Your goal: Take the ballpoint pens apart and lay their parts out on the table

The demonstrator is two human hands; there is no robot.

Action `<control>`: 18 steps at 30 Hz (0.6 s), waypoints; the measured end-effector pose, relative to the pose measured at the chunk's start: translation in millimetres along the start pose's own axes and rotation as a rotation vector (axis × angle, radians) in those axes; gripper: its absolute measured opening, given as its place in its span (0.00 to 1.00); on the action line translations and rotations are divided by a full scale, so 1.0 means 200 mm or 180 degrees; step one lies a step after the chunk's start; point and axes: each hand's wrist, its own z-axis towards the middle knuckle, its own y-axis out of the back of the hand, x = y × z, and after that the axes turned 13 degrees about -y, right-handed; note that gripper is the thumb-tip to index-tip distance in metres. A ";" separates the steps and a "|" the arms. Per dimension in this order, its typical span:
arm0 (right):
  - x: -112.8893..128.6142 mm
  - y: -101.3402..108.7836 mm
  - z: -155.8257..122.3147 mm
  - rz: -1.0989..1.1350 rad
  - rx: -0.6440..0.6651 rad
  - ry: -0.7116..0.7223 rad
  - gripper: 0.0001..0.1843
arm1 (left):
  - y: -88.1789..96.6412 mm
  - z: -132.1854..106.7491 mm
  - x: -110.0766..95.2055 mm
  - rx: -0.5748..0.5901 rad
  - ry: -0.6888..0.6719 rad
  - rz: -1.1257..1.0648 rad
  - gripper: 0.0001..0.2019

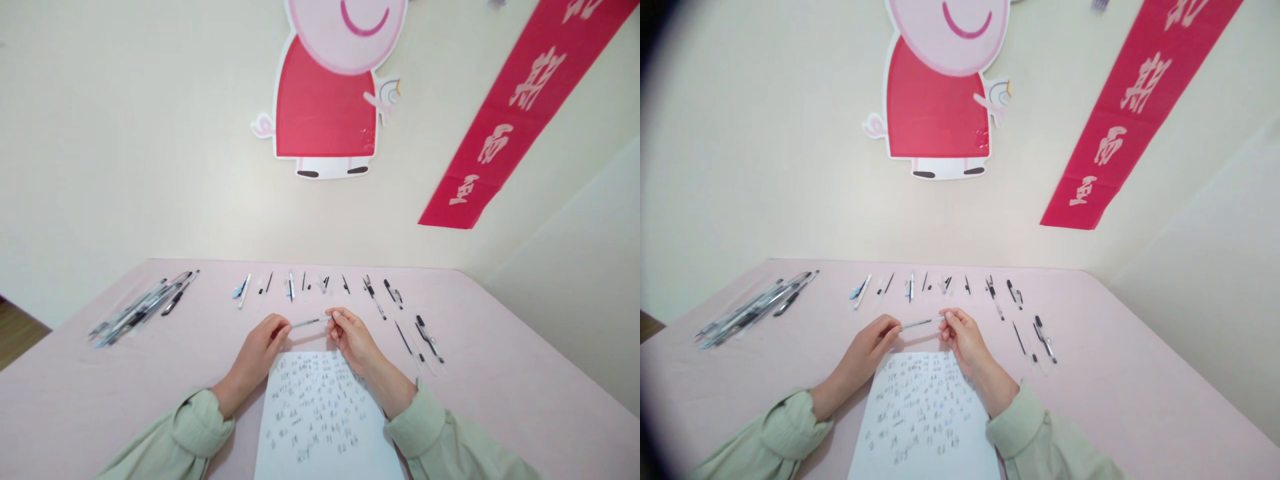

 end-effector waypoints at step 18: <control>-0.01 -0.01 -0.01 -0.0250 0.0030 0.0059 0.14 | 0.00 0.01 -0.01 -0.0305 0.0298 -0.0345 0.13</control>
